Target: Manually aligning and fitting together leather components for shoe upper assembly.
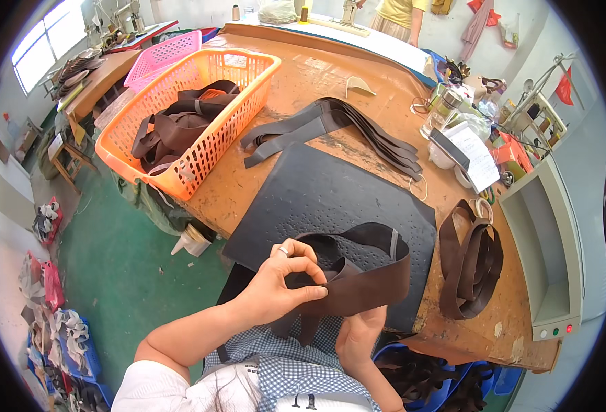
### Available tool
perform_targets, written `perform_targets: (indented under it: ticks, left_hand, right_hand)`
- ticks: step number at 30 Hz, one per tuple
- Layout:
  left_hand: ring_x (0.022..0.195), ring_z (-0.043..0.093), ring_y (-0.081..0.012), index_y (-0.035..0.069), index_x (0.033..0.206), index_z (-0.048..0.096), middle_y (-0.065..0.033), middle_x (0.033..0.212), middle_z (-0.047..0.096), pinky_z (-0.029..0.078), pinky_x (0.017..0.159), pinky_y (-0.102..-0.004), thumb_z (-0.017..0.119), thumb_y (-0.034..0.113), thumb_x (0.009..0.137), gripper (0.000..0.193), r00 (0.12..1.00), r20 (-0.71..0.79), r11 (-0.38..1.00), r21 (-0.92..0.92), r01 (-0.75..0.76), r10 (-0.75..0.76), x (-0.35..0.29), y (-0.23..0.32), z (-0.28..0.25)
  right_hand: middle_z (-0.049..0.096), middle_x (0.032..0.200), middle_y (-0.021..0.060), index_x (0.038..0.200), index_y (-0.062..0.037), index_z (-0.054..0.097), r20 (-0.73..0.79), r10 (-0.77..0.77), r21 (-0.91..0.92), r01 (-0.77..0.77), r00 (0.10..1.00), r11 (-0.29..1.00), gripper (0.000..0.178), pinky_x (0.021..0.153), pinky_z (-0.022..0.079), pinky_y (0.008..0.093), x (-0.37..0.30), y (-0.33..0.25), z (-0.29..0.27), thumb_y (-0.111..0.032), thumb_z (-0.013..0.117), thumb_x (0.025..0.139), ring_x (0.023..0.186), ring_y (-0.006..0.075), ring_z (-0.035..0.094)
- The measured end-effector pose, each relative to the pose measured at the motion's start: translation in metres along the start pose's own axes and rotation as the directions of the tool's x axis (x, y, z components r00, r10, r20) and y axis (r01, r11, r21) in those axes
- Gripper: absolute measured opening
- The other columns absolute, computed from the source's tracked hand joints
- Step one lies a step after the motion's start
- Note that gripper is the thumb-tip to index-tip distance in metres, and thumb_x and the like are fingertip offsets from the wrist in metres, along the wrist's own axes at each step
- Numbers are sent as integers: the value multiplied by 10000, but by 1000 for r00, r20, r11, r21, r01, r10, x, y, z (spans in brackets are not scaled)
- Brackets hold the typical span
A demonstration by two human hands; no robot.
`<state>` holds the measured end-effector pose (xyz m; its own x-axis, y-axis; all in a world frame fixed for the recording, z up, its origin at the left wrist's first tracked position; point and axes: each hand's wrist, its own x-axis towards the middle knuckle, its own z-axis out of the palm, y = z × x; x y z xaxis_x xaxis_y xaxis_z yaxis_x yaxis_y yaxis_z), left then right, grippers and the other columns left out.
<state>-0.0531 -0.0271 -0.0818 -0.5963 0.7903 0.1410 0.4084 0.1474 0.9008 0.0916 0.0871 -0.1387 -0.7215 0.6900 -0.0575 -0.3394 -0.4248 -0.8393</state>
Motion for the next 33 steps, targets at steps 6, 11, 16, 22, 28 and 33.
perform_targets:
  ticks: [6,11,16,22,28,33]
  left_hand:
    - [1009,568,-169,-5,997,591,-90,1097,610,447,928,-327,656,62,915,124,987,161,972,-233,32,6,-5,3,3]
    - [955,586,-167,-3,993,575,-89,1034,606,473,856,-309,650,98,934,139,971,204,939,-291,182,-125,-7,1,-1]
    - [953,603,-205,1,1039,605,-95,998,603,481,859,-327,687,138,917,201,973,197,954,-249,167,-119,-11,8,0]
    - [1026,576,-161,-3,1013,719,-67,1031,634,475,883,-294,749,56,838,187,994,77,967,-236,92,-76,-14,6,6]
    - [1045,565,-169,-2,995,725,-61,1013,648,472,881,-306,771,43,814,192,994,46,960,-256,111,-103,-15,4,7]
    - [1015,582,-174,-5,993,721,-68,983,666,483,861,-314,774,25,800,203,998,54,954,-298,46,-31,-16,-2,5]
  right_hand:
    - [541,1301,87,1352,-67,446,35,-214,-61,216,976,974,485,1025,460,372,2,-2,-9,-22,634,906,1210,218,548]
    - [551,1276,86,1331,-77,460,310,60,298,-157,949,941,516,1033,445,431,14,-31,-9,-146,691,875,1236,285,530]
    - [602,1130,116,1144,-81,519,247,193,223,-249,950,943,352,967,471,419,29,-34,-17,-104,714,852,1133,273,577]
    - [646,979,137,1022,-69,526,108,118,47,-124,987,991,295,881,502,395,31,-40,-6,-35,736,818,952,242,639]
    - [685,961,132,1015,-27,601,36,47,14,-48,998,999,250,833,529,357,31,-36,-4,-12,737,806,877,228,669]
    - [702,961,105,1030,-11,658,3,34,2,-34,999,999,246,832,531,327,29,-35,0,15,733,798,866,205,679]
